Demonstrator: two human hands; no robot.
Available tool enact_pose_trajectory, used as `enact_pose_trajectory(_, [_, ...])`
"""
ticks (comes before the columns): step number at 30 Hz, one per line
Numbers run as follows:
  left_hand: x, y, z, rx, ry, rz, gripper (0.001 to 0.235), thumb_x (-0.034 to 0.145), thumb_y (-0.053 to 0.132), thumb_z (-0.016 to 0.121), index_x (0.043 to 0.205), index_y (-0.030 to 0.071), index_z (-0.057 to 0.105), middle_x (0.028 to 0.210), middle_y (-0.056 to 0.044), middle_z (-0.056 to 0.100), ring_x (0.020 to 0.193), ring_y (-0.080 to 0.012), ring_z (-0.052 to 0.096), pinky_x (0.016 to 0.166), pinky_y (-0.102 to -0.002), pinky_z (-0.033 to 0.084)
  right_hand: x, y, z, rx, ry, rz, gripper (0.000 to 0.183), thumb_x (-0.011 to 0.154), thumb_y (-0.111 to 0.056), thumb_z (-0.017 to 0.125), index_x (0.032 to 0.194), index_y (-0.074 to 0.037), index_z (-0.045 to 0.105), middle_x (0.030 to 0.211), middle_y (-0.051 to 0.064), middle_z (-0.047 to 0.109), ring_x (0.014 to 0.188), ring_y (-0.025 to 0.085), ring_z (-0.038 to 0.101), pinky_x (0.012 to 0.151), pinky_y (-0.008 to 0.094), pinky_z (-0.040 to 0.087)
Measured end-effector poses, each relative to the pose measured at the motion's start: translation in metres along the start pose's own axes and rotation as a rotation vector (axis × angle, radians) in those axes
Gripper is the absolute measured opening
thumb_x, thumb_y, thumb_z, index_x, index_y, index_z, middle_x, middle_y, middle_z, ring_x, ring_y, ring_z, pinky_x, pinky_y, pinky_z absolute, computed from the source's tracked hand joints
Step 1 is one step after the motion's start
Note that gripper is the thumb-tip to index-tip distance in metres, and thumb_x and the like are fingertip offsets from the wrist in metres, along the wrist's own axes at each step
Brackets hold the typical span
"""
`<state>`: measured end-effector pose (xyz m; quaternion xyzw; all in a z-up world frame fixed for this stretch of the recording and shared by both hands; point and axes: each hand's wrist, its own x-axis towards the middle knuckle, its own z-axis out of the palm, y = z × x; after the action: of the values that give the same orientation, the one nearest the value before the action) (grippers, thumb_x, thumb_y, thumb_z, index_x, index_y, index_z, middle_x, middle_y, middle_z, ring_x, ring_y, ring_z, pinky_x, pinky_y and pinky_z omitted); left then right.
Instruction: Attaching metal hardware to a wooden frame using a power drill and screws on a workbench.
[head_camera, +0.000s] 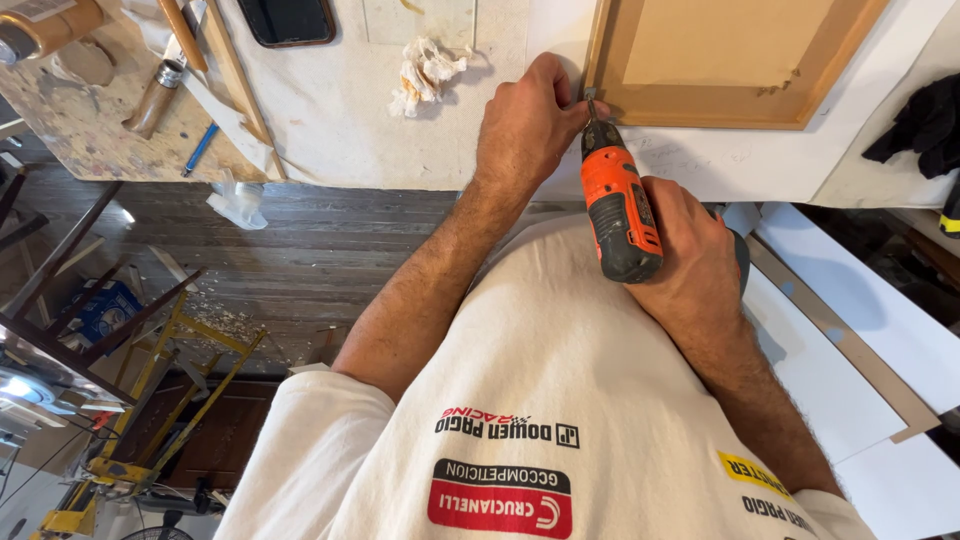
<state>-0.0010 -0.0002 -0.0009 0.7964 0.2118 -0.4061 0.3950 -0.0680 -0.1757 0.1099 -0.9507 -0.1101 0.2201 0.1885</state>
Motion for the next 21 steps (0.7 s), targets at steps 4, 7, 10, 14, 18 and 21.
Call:
enact_pose_trajectory(4, [-0.001,0.002,-0.002,-0.009,-0.003,-0.003,0.045,0.08,0.05,0.079,0.081,0.018,0.047,0.067,-0.002,0.061,0.063,-0.0274,0.052,0.058,-0.044,0.041,0.001,-0.002,-0.001,0.022,-0.025,0.013,0.027,0.088,-0.011,0.074,0.109,-0.002,0.059,0.087,0.01,0.059,0.073,0.032,0.063,0.057,0.046,0.052])
enact_pose_trajectory(7, [-0.001,0.001,-0.001,-0.019,-0.006,0.001,0.044,0.081,0.049,0.079,0.08,0.018,0.047,0.065,-0.002,0.06,0.061,-0.0262,0.05,0.057,-0.043,0.04,0.002,-0.004,-0.002,0.022,-0.045,0.054,0.028,0.089,-0.016,0.074,0.109,-0.003,0.059,0.086,0.01,0.062,0.07,0.034,0.064,0.056,0.048,0.053])
enact_pose_trajectory(10, [0.0,0.002,-0.002,-0.017,-0.006,0.002,0.042,0.081,0.048,0.078,0.081,0.018,0.048,0.066,-0.002,0.061,0.062,-0.0272,0.051,0.059,-0.044,0.041,0.004,-0.008,-0.005,0.056,-0.087,0.133,0.031,0.089,-0.02,0.074,0.11,-0.003,0.057,0.084,0.012,0.066,0.067,0.04,0.063,0.057,0.052,0.052])
enact_pose_trajectory(14, [0.0,0.005,-0.002,-0.002,-0.016,-0.029,0.042,0.081,0.048,0.077,0.081,0.019,0.048,0.068,-0.003,0.063,0.064,-0.029,0.054,0.059,-0.045,0.042,0.01,-0.013,-0.014,0.138,-0.201,0.269,0.034,0.085,-0.017,0.068,0.113,-0.004,0.055,0.086,0.017,0.068,0.074,0.046,0.062,0.062,0.057,0.048])
enact_pose_trajectory(18, [0.0,0.006,-0.004,-0.015,-0.032,-0.032,0.044,0.082,0.048,0.079,0.082,0.018,0.047,0.069,-0.003,0.063,0.063,-0.0261,0.054,0.058,-0.044,0.042,0.017,-0.02,-0.024,0.183,-0.243,0.347,0.036,0.08,-0.011,0.063,0.115,-0.006,0.057,0.084,0.015,0.069,0.074,0.047,0.061,0.065,0.055,0.048])
enact_pose_trajectory(21, [0.001,0.005,-0.004,-0.045,-0.027,-0.014,0.038,0.083,0.041,0.079,0.082,0.017,0.05,0.067,-0.002,0.063,0.061,-0.0234,0.054,0.055,-0.041,0.043,0.021,-0.022,-0.027,0.199,-0.243,0.404,0.03,0.083,-0.01,0.061,0.113,-0.008,0.059,0.078,0.015,0.068,0.069,0.048,0.06,0.065,0.053,0.048])
